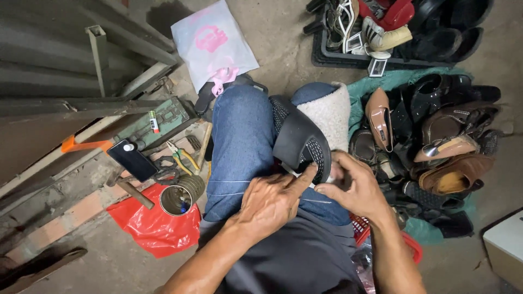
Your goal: The person sits on the floor and sews a black slipper using a needle and white thread. They repeatedly push the needle through the sole and pull the thread to secure the stitching. The slipper is held on a white cushion placed on their lap.
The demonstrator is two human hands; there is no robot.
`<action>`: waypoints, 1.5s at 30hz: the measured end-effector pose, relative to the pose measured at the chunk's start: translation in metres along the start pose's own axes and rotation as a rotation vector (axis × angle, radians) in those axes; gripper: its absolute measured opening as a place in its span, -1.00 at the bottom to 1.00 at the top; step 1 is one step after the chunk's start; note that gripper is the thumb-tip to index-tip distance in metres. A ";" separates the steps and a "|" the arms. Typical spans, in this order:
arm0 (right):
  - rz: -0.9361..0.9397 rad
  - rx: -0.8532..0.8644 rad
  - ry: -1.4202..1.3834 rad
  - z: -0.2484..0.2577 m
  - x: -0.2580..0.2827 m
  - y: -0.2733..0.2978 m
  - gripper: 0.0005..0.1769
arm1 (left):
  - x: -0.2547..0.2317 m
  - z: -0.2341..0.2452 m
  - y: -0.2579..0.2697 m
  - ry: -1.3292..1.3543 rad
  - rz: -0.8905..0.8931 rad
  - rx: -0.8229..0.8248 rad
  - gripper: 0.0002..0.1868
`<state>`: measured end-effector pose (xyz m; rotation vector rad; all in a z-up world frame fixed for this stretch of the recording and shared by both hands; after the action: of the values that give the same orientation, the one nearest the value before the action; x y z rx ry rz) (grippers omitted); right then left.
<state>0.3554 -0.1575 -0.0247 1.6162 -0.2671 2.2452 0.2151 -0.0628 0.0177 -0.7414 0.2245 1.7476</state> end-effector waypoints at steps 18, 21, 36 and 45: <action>0.248 -0.186 0.015 0.000 0.000 0.006 -0.46 | -0.005 0.009 -0.019 0.024 -0.027 -0.034 -0.61; 0.187 -0.234 0.194 -0.004 0.011 0.008 -0.60 | -0.006 0.009 -0.022 0.043 -0.012 -0.023 -0.61; -0.304 -0.286 0.242 -0.008 0.021 -0.006 -0.54 | 0.015 0.079 -0.010 0.083 0.251 0.090 -0.75; -0.326 -0.246 0.217 -0.005 0.021 -0.005 -0.57 | 0.006 0.039 -0.005 -0.116 0.313 0.269 -0.51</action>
<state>0.3466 -0.1471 -0.0066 1.1849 -0.1967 2.0249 0.2052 -0.0367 0.0462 -0.4232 0.5081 1.9981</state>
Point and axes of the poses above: each hand's wrist, its own y-axis away from the middle knuckle, its own z-axis out of the back of the hand, x = y × z, the point moved 9 cm from there along -y, towards the middle knuckle, and after that the axes turned 8 degrees about -y, right-handed, at the moved point
